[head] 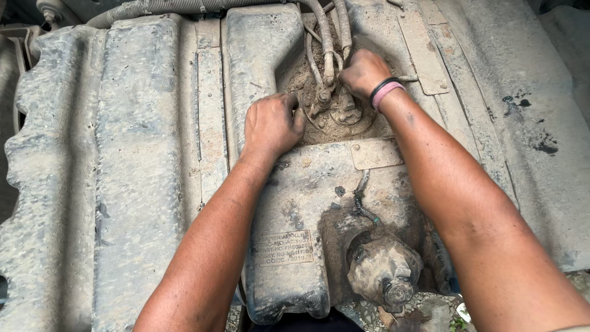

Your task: The person uses a small metal tool to scrape accumulated dirt and grime from the underside of a vehicle, focusing on the area around a bundle of wires and hoses. The person repeatedly scrapes and removes debris from the same concentrated area.

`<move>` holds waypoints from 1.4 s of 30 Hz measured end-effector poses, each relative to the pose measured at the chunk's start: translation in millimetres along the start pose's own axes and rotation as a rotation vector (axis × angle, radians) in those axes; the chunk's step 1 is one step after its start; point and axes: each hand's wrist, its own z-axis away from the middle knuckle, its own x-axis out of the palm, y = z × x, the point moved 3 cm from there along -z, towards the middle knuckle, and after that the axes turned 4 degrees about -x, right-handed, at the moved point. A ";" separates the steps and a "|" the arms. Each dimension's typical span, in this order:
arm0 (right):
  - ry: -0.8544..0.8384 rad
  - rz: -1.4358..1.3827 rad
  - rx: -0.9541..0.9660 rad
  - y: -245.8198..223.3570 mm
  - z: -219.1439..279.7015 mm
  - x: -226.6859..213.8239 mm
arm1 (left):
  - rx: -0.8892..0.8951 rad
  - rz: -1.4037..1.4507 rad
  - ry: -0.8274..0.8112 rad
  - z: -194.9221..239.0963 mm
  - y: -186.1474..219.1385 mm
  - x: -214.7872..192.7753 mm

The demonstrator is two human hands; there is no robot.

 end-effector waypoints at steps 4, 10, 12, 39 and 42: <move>0.029 0.078 -0.025 4.8 -13.2 14.4 | -0.010 -0.017 -0.018 -1.8 -1.6 3.8; 0.419 0.178 -0.211 17.3 -58.8 11.1 | 0.002 -0.009 -0.002 -2.7 -2.8 3.1; 0.435 0.036 -0.249 20.4 -61.3 3.1 | -0.022 0.005 -0.037 -3.3 -3.2 4.4; 0.459 0.127 0.147 -23.4 -28.7 11.9 | -0.047 0.088 -0.123 -1.5 -10.0 -3.8; 0.599 0.025 0.116 -12.6 -45.2 -1.0 | -0.081 0.074 -0.243 -4.8 -11.5 0.4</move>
